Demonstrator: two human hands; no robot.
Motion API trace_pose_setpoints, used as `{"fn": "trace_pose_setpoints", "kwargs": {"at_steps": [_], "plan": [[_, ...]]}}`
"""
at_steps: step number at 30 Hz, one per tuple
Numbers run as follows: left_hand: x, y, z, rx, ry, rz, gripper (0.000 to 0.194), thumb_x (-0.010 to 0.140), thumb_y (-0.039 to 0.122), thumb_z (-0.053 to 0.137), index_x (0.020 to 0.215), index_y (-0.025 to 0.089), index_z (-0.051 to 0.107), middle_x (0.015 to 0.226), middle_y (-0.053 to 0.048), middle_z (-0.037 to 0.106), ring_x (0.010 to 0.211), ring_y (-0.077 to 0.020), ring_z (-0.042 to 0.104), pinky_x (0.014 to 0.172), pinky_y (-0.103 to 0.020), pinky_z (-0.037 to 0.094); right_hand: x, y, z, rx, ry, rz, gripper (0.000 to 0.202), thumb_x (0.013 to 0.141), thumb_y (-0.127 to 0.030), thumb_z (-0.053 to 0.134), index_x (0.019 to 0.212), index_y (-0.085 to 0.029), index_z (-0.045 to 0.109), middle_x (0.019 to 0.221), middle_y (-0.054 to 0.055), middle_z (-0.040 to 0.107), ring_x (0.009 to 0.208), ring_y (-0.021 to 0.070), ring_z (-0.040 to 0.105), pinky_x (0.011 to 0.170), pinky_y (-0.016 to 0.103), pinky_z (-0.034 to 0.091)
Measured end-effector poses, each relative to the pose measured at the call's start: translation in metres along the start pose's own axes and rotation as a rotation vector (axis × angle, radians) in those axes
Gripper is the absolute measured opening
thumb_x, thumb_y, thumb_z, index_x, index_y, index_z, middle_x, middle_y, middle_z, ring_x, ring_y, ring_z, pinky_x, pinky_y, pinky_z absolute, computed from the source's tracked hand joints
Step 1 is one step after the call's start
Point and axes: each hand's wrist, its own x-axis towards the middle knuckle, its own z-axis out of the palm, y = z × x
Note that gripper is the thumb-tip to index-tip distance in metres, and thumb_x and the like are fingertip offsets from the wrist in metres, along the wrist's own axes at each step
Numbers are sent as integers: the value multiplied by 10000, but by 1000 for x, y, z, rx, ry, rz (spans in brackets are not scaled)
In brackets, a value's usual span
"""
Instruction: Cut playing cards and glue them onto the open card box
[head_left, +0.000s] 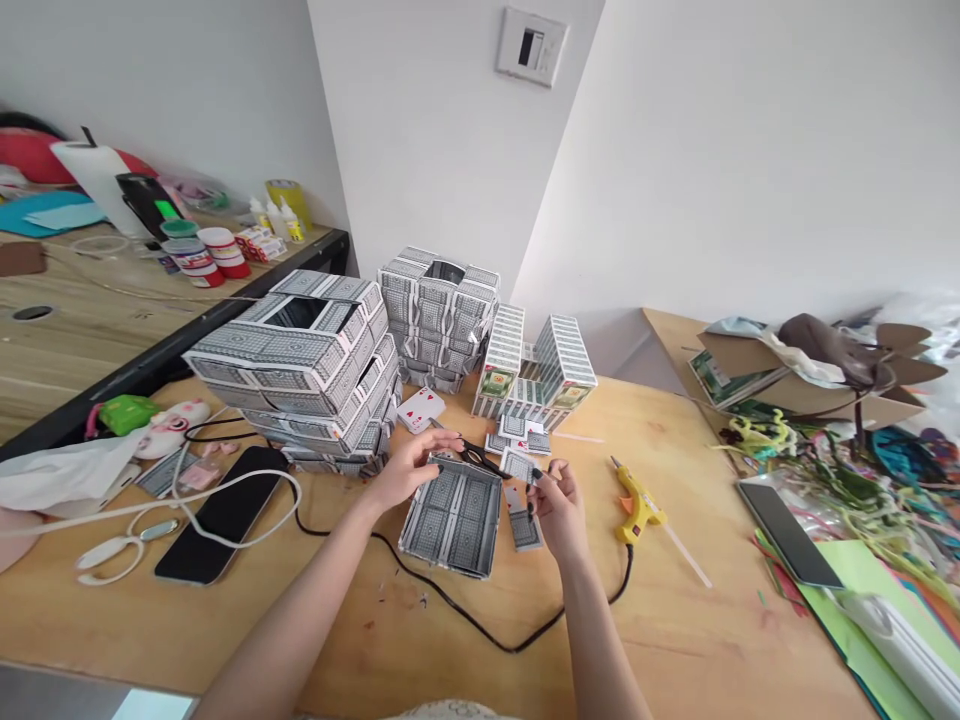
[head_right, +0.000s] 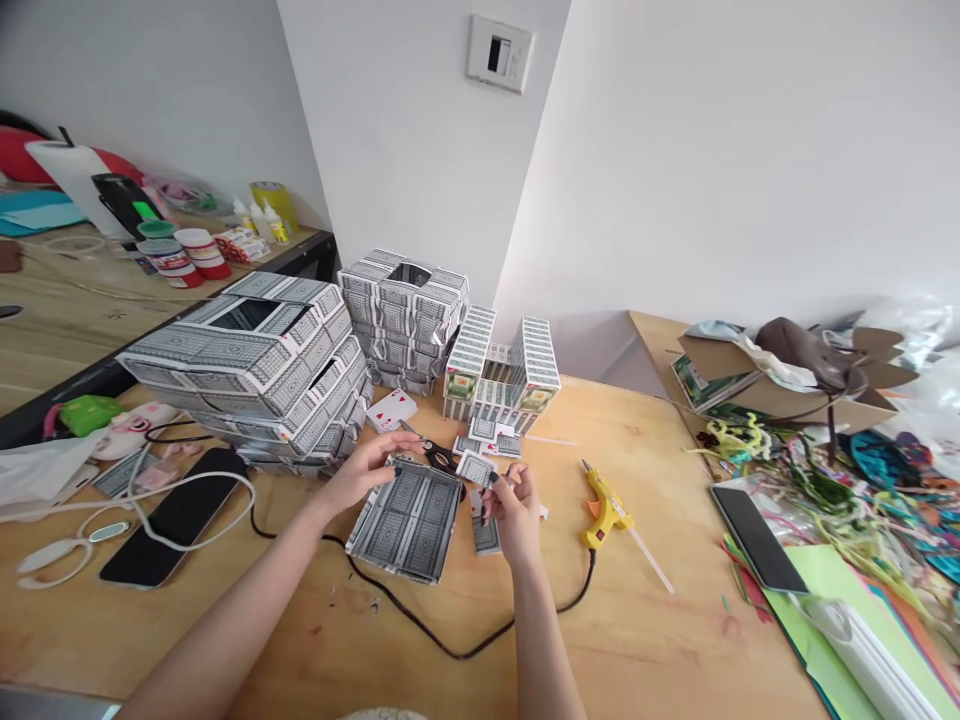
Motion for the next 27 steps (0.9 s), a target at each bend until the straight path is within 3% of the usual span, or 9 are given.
{"fn": "trace_pose_setpoints", "kwargs": {"at_steps": [3,7,11,15,18,22,27], "plan": [[-4,-16,3,-194,107,35,436,617,79,493,1041,159,556,1065,-79,620,984,-204,560,844,-318,412,6,-8,13,-45,-81,44,250,685,-271,636,925,-223,583,558,-47,563,422,73,481,406,186,422],[0,-37,7,-306,272,9,208,640,159,541,832,148,619,880,-53,668,832,-197,602,748,-304,438,18,-13,34,-92,-235,101,318,626,-277,696,921,-176,637,725,9,630,607,117,589,594,251,498],[3,-44,8,-255,393,-5,121,658,236,586,723,150,638,754,-34,663,707,-169,598,657,-271,447,32,-4,49,-182,-222,66,307,570,-281,740,841,-169,648,560,-21,615,482,108,565,490,227,467],[2,-44,9,-155,359,5,156,676,262,568,736,157,666,764,-42,676,726,-177,605,665,-273,457,38,6,61,-278,-162,2,268,626,-396,686,711,-148,632,423,-37,554,299,70,423,314,193,309],[1,-43,12,-55,352,11,180,692,261,546,758,161,680,805,-52,686,770,-192,610,698,-288,467,36,7,65,-432,-122,-87,335,693,-467,607,558,-167,542,297,-67,437,235,49,295,285,198,200],[-1,-41,15,16,409,1,192,701,250,531,775,162,685,844,-56,689,797,-200,615,726,-310,475,32,4,61,-659,-82,-186,412,742,-509,531,499,-203,401,263,-69,399,243,68,343,305,197,248],[-1,-44,16,43,411,14,207,712,271,508,766,166,678,822,-51,692,795,-203,618,728,-335,485,38,5,51,-657,-142,-158,320,713,-505,562,657,-196,505,478,-21,573,355,124,518,334,223,396]]}}
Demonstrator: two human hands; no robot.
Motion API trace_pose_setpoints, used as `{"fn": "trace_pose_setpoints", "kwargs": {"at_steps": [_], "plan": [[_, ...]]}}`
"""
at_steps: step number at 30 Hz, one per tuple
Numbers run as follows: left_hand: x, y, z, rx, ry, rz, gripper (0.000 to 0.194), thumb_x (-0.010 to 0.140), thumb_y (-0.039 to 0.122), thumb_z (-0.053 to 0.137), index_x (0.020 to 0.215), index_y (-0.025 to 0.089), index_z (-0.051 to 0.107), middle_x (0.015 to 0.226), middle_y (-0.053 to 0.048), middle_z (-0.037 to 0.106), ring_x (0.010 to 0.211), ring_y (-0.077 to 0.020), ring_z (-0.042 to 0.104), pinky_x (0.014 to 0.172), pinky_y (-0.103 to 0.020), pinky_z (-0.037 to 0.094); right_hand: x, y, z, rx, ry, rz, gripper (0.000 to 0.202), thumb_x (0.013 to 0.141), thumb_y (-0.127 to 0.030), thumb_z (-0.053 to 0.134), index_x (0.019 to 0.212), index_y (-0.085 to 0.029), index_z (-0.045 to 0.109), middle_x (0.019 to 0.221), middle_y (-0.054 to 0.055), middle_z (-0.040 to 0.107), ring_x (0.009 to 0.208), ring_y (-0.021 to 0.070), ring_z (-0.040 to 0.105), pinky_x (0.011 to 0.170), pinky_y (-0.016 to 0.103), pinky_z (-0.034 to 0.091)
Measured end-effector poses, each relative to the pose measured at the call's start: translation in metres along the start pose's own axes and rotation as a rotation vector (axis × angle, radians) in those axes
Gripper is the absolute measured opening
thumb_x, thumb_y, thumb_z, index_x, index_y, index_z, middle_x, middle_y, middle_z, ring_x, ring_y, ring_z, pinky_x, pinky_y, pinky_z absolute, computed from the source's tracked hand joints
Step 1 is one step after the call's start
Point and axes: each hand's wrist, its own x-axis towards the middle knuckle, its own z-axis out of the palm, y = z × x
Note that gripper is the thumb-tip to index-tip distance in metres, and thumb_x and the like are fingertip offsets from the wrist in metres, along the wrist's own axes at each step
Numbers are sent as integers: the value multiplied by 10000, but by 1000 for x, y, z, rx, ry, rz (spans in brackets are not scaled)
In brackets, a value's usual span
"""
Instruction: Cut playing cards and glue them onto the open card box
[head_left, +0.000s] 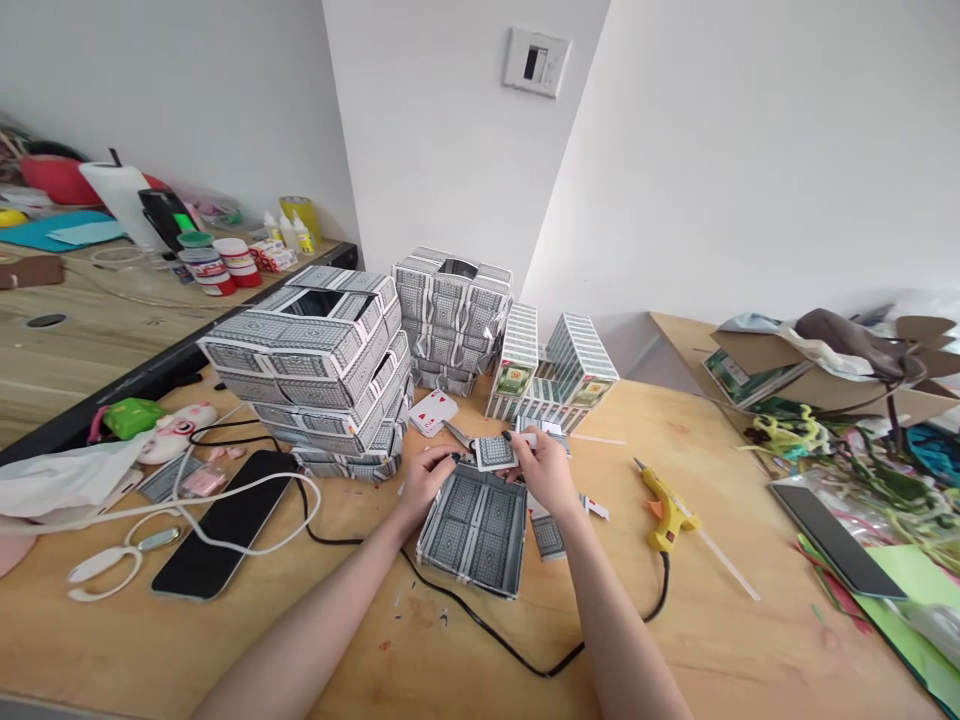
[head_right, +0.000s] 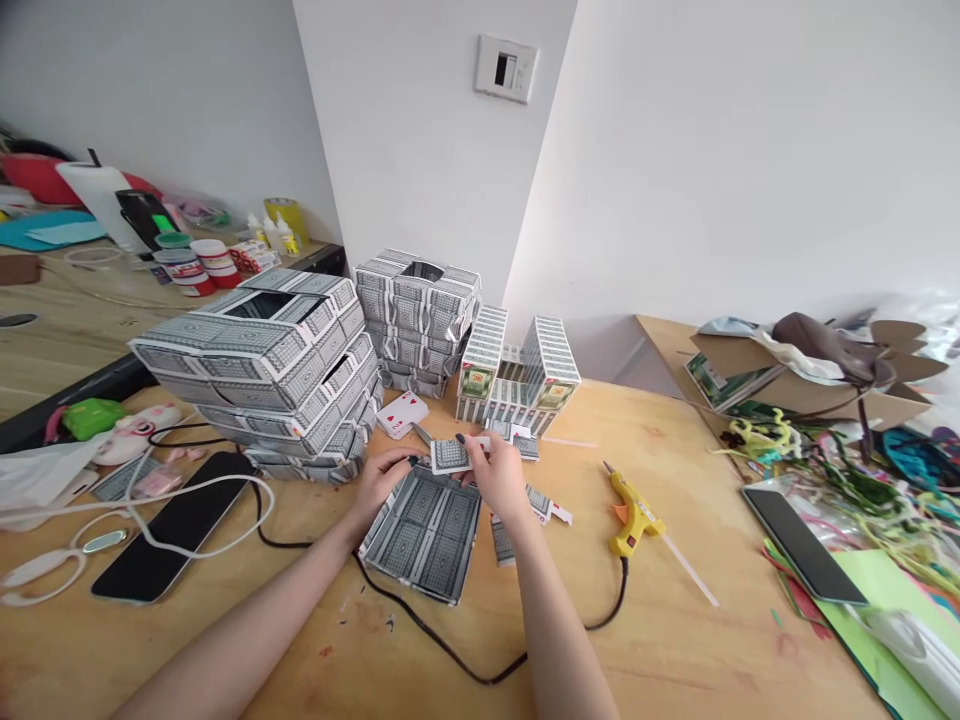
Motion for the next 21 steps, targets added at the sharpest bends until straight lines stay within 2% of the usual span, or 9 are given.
{"fn": "trace_pose_setpoints", "kwargs": {"at_steps": [3,6,8,12,17,21], "plan": [[0,-2,0,8,39,-9,195,701,259,517,765,166,676,817,-47,693,801,-205,621,737,-341,489,2,3,0,119,-42,12,275,666,-435,634,776,-202,538,625,-10,593,510,163,599,405,252,474],[-2,0,0,26,98,-3,192,688,245,525,774,162,675,834,-49,691,805,-208,621,747,-343,491,1,3,3,195,-71,-5,261,633,-334,677,806,-222,516,646,-29,579,634,176,624,541,282,521],[-4,2,-1,37,133,2,193,687,242,523,772,153,673,824,-54,690,796,-208,621,743,-338,492,0,2,6,190,-63,-29,263,628,-287,679,828,-227,519,665,-34,590,646,162,620,586,277,517],[-6,5,-2,48,134,7,196,702,249,515,776,149,667,819,-53,689,791,-204,622,741,-326,492,-1,2,10,107,-20,-81,294,654,-281,646,932,-218,571,716,-12,623,578,130,587,552,244,482],[-4,2,-4,76,101,22,203,709,254,518,799,154,670,861,-54,691,829,-204,622,787,-323,483,0,4,13,87,-15,-82,184,651,-314,645,780,-186,623,725,19,635,649,162,592,602,270,478],[-3,0,-4,79,104,22,210,710,249,514,808,154,674,872,-54,691,833,-202,624,784,-318,486,1,6,12,79,-6,-71,197,639,-332,662,762,-182,623,693,15,631,634,164,588,594,271,474]]}}
